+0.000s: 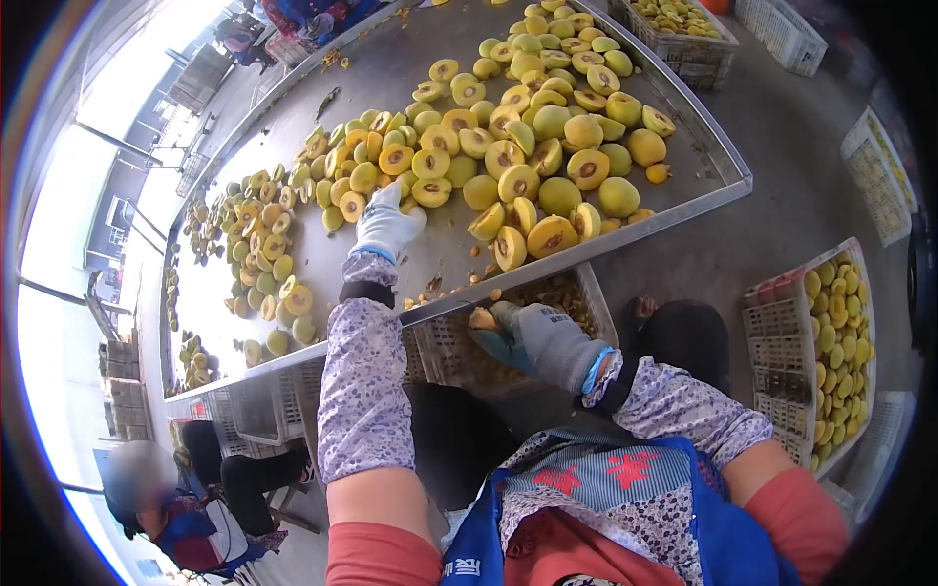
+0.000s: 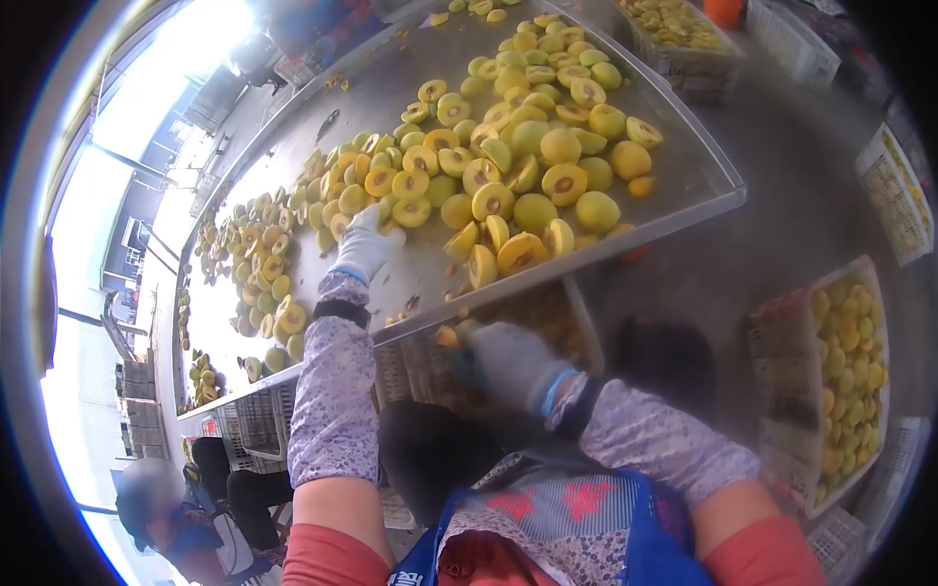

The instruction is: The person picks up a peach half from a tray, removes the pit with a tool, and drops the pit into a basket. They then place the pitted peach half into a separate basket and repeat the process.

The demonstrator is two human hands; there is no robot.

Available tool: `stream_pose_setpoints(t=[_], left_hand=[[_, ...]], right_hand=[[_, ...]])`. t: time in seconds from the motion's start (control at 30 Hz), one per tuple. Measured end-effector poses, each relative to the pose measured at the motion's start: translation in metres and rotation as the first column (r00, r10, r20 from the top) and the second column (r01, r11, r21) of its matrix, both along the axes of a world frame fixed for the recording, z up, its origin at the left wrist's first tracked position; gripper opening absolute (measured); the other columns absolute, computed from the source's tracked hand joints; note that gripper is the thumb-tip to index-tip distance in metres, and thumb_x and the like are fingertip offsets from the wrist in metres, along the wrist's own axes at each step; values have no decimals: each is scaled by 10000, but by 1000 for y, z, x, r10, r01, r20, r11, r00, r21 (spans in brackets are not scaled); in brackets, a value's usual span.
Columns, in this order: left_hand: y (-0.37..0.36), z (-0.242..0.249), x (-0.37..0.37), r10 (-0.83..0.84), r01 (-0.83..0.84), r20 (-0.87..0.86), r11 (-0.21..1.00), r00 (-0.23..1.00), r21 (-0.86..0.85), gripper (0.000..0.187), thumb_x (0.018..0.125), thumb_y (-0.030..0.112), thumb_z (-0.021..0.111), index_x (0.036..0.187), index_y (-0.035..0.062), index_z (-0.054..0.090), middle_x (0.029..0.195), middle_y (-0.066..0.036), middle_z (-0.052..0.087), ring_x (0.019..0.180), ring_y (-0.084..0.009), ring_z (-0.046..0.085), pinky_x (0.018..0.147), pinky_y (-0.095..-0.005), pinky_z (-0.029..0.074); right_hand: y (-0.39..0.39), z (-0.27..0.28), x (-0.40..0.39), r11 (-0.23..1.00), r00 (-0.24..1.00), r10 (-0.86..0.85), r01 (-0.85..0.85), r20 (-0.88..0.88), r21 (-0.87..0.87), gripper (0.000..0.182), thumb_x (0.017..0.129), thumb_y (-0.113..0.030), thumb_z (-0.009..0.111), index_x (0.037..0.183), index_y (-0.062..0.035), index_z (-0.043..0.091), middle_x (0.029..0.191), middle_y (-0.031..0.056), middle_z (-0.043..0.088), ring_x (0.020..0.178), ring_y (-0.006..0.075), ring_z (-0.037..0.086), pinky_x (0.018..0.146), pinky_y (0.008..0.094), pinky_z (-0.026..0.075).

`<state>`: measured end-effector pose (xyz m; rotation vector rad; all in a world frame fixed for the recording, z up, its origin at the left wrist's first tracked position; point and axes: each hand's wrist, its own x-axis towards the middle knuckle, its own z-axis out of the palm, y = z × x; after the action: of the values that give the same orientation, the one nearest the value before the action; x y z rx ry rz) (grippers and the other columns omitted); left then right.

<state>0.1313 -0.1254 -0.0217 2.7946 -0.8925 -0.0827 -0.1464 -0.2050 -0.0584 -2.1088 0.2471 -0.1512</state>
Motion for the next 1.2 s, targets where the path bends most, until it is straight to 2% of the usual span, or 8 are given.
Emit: stream_pose_setpoints(t=[0.2,0.27,0.5,0.73,0.8,1.0,1.07,1.2], left_hand=[[13,4,-2,-74,93,-107,978,992,186,478,818,295,694,1231,73,601,1114,-193,671,1046,-342,653,876,-403,528],[31,18,-23,-225,-243,-725,843,652,-480,379,945,243,620,1271,55,569,1096,-124,692,902,-218,692,691,-314,549],[54,36,-132,-498,-495,-750,563,436,-662,353,1035,251,539,1329,57,558,1120,-76,646,1015,-166,621,809,-254,530],[37,14,-168,-497,-461,-629,428,599,-777,347,1046,241,538,1317,27,562,1213,-97,645,1089,-177,635,971,-330,511],[39,5,-160,-297,371,225,685,928,-627,340,1008,100,580,1324,-19,541,1272,-139,633,1137,-213,632,985,-350,520],[22,5,-160,-297,56,-83,428,951,-902,287,982,-28,518,1265,-62,549,1222,-167,660,1145,-258,639,974,-370,540],[14,22,-170,-608,-779,-603,-39,515,-626,281,1047,125,455,1231,-73,530,1198,-204,644,1071,-245,641,931,-346,557],[12,-8,-165,-469,-568,-534,80,704,-819,253,995,78,546,1215,-45,569,1178,-144,667,1004,-229,664,875,-321,559]], right_hand=[[5,2,4,997,999,-20,18,27,75,343,968,-389,622,1020,-53,666,868,233,680,831,461,641,694,481,521],[3,7,2,994,994,-69,62,80,92,326,976,-366,621,1028,-47,664,844,219,683,795,420,662,682,451,522],[12,-7,30,815,970,-184,60,158,576,255,1022,-208,597,1170,-7,642,961,21,693,866,72,607,756,255,506],[7,26,23,741,840,-269,-133,472,659,220,1031,-154,581,1199,-16,610,1009,-30,632,916,36,558,797,216,480],[5,28,21,728,859,-316,-53,404,683,206,1034,-171,578,1159,-14,621,959,-37,636,868,38,556,750,226,477],[6,-2,17,902,969,-156,61,192,428,252,1028,-238,593,1030,7,647,771,25,647,713,75,550,627,296,475],[6,-3,18,938,985,-123,77,119,337,272,1024,-252,600,1018,16,651,747,61,654,700,87,556,622,313,480],[9,-7,21,936,980,-144,89,140,341,301,1023,-270,596,1028,25,657,761,122,678,708,109,579,627,336,486]])
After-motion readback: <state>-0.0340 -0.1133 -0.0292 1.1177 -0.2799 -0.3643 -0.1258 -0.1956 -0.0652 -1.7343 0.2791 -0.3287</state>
